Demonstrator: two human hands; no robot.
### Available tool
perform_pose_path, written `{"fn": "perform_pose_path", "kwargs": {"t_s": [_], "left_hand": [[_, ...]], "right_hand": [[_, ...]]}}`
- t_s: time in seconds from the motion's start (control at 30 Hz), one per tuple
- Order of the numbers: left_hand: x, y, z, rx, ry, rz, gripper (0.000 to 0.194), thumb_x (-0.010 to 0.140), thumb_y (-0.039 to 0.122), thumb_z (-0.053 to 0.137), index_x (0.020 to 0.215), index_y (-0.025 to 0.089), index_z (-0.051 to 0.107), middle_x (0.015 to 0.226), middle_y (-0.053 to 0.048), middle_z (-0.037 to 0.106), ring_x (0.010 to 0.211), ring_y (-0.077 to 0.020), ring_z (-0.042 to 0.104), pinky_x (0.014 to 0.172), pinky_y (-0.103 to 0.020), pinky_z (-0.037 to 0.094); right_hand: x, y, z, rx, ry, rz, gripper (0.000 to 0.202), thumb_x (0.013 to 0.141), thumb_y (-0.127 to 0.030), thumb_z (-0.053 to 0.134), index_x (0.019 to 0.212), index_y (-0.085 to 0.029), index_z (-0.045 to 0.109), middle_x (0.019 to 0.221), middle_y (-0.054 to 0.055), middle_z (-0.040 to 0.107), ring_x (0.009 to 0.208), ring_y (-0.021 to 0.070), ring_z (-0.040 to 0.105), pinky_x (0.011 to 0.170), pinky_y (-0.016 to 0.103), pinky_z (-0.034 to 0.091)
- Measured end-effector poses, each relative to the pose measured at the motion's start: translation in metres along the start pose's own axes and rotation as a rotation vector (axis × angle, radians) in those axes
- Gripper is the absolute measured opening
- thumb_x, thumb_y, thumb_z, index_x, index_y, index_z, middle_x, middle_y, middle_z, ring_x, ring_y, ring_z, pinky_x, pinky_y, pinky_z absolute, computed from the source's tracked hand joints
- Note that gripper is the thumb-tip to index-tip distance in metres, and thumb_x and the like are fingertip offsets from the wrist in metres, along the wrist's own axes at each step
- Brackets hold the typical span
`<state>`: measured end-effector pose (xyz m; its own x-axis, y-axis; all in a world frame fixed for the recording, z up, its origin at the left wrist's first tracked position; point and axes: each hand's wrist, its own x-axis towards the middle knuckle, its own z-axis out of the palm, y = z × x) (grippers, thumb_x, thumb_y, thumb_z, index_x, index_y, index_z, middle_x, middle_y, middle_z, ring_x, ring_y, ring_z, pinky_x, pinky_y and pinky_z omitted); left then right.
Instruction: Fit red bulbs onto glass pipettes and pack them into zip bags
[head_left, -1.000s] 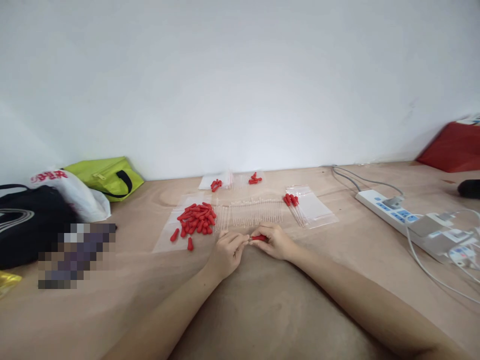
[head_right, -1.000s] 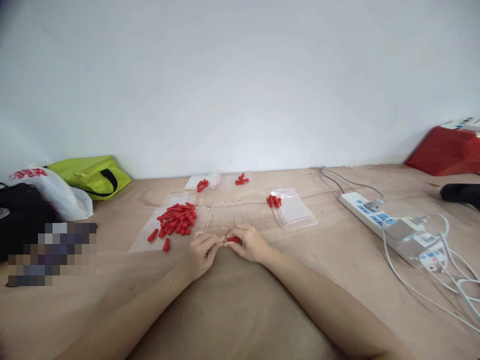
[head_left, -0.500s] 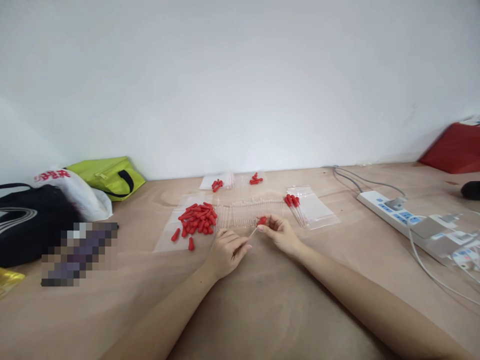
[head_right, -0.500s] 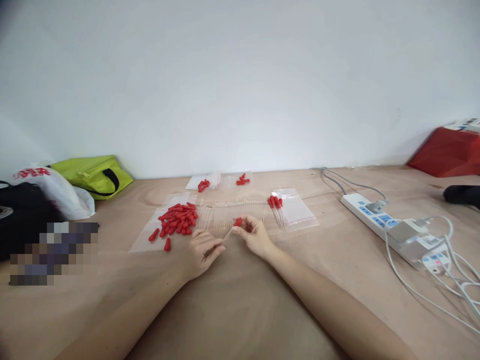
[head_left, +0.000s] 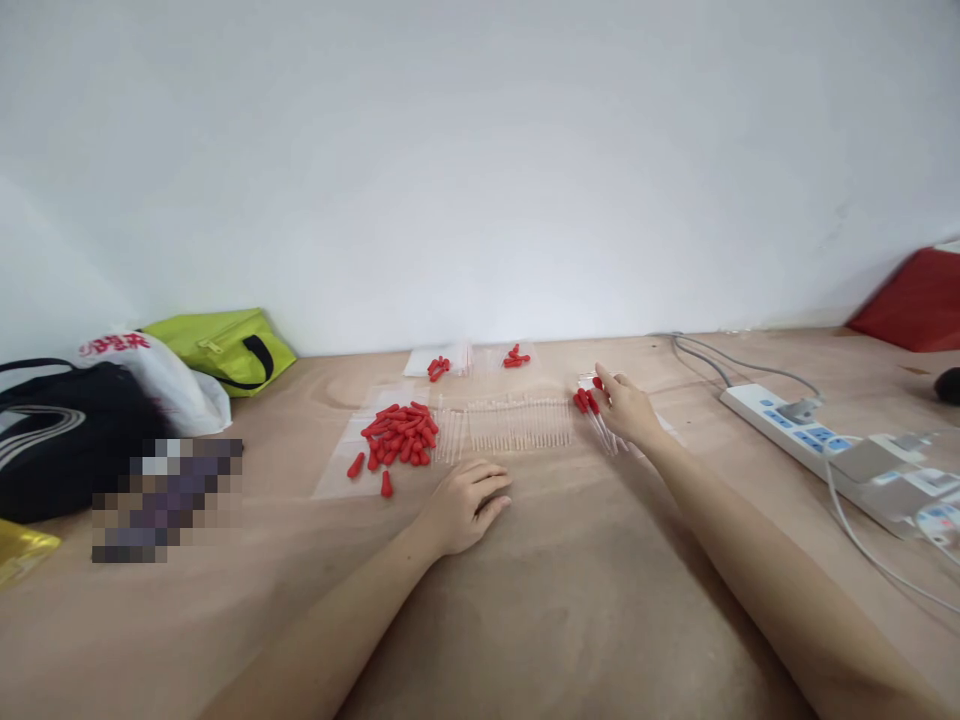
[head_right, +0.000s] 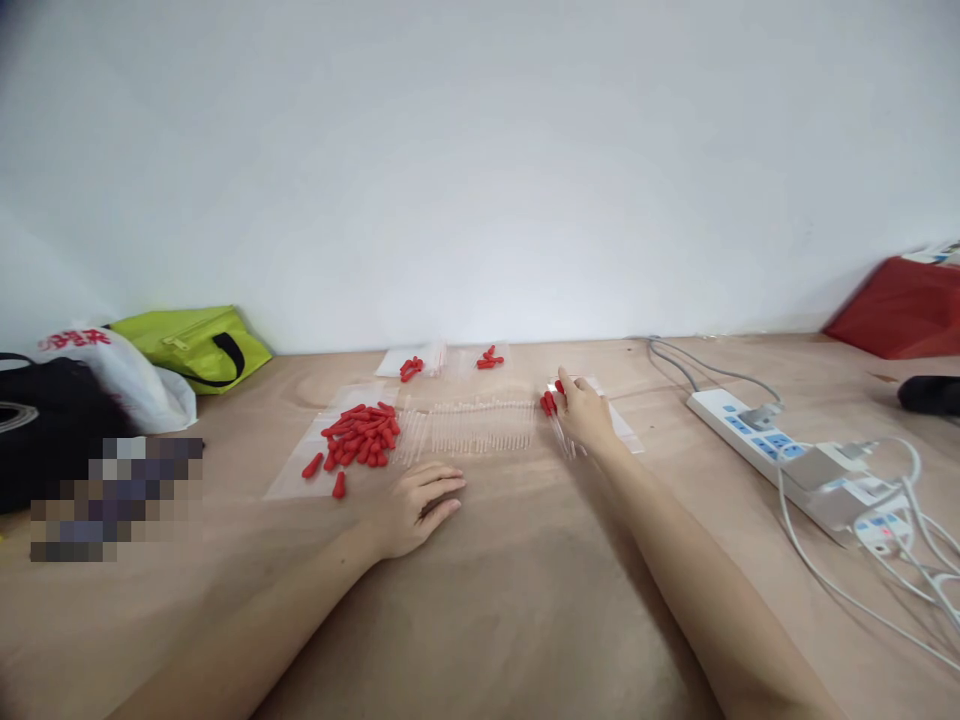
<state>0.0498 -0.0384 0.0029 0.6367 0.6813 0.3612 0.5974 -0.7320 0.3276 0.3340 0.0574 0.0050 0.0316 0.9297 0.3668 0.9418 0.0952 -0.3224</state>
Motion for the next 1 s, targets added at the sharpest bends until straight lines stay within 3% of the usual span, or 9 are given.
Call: {"fn": "perform_pose_path", "kwargs": {"t_s": [0.23,0.47,0.67,0.87,1.0], "left_hand": [[0.000,0.000,-0.001,-0.006,-0.003,-0.005,0.022,0.082,0.023,0.050,0.101,0.018,0.062,0.103,-0.008,0.063,0.099,-0.0206,0.055,0.087,-0.039,0.045],[0.000,0.000,-0.001,-0.003,-0.011,-0.007,0.023,0.083,0.023,0.049,0.102,0.019,0.061,0.103,-0.008,0.062,0.100,-0.0202,0.055,0.087,-0.038,0.045],[-0.002,0.001,-0.002,0.056,0.049,0.018,0.021,0.083,0.022,0.048,0.099,0.020,0.061,0.097,-0.006,0.063,0.094,-0.0191,0.055,0.082,-0.035,0.044],[-0.024,-0.008,-0.016,0.408,0.328,-0.252,0.017,0.082,0.027,0.047,0.076,0.018,0.060,0.074,-0.005,0.059,0.074,-0.0198,0.053,0.071,-0.033,0.041],[-0.046,-0.019,-0.034,0.666,0.315,-0.494,0.022,0.079,0.038,0.049,0.080,0.017,0.056,0.076,-0.007,0.058,0.075,-0.0245,0.053,0.069,-0.035,0.040]], "right_hand": [[-0.005,0.001,0.019,0.029,0.020,0.101,0.038,0.082,-0.032,0.041,0.116,-0.016,0.048,0.095,0.009,0.062,0.086,0.0210,0.056,0.071,0.028,0.036],[-0.008,-0.009,0.012,0.001,0.105,0.080,0.031,0.081,-0.034,0.042,0.102,-0.016,0.056,0.096,0.010,0.062,0.085,0.0212,0.055,0.071,0.030,0.031],[-0.019,-0.039,0.011,-0.133,-0.078,0.022,0.024,0.079,-0.029,0.041,0.075,-0.018,0.062,0.081,0.007,0.065,0.081,0.0206,0.056,0.074,0.034,0.023],[-0.022,-0.051,0.009,-0.216,-0.231,0.139,0.030,0.078,-0.032,0.040,0.069,-0.016,0.063,0.073,0.010,0.064,0.077,0.0226,0.057,0.074,0.037,0.022],[-0.020,-0.054,0.009,-0.188,-0.254,0.198,0.031,0.077,-0.035,0.040,0.070,-0.017,0.064,0.072,0.009,0.064,0.077,0.0232,0.058,0.076,0.039,0.023]]}}
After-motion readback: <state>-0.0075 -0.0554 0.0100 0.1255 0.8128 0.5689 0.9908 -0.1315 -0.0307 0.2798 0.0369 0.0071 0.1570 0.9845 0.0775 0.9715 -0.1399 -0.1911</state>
